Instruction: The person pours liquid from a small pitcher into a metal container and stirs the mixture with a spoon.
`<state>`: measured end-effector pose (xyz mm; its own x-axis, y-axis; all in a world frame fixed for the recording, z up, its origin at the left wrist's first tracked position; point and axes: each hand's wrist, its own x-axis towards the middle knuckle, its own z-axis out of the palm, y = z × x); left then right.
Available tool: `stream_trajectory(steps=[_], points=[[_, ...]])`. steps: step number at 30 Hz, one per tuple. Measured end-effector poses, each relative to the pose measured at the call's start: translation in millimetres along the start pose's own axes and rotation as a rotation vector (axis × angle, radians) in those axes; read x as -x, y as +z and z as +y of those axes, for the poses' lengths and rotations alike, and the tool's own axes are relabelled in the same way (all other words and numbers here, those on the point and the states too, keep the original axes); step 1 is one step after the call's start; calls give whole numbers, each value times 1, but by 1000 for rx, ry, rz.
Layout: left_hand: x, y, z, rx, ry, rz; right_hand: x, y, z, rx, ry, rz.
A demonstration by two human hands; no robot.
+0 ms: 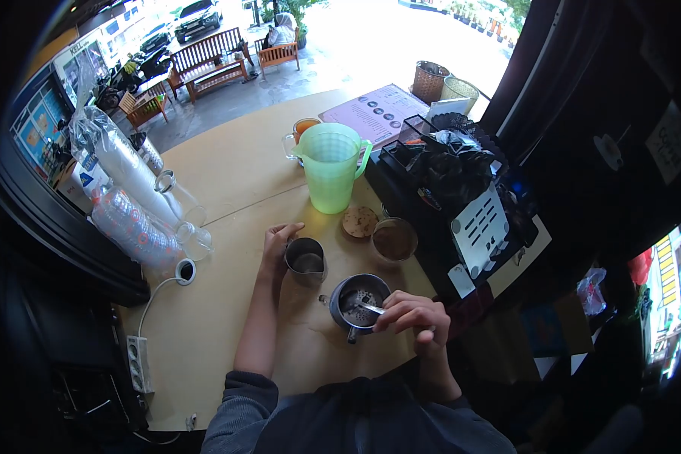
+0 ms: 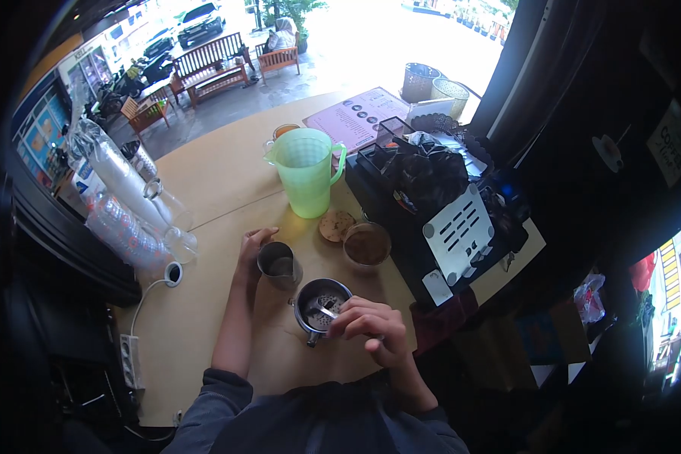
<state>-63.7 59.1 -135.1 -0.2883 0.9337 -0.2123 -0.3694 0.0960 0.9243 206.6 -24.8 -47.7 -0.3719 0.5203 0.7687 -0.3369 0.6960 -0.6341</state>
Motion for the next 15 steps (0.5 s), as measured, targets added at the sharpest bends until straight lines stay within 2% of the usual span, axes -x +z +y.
stream_trajectory(steps=[2, 4, 6, 12, 15], points=[[-6, -9, -13, 8, 3, -37, 8, -9, 3, -237, 122, 77], [-9, -10, -16, 21, 5, -80, 5, -10, 5, -225, 124, 120], [-10, -9, -19, -42, 32, -79, -5, -4, 3, -38, 95, 107], [-5, -11, -19, -109, 92, -90, -5, -12, -5, -172, 97, 63], [0, -11, -17, -157, 101, -95, -9, -8, -13, 43, -49, 133]])
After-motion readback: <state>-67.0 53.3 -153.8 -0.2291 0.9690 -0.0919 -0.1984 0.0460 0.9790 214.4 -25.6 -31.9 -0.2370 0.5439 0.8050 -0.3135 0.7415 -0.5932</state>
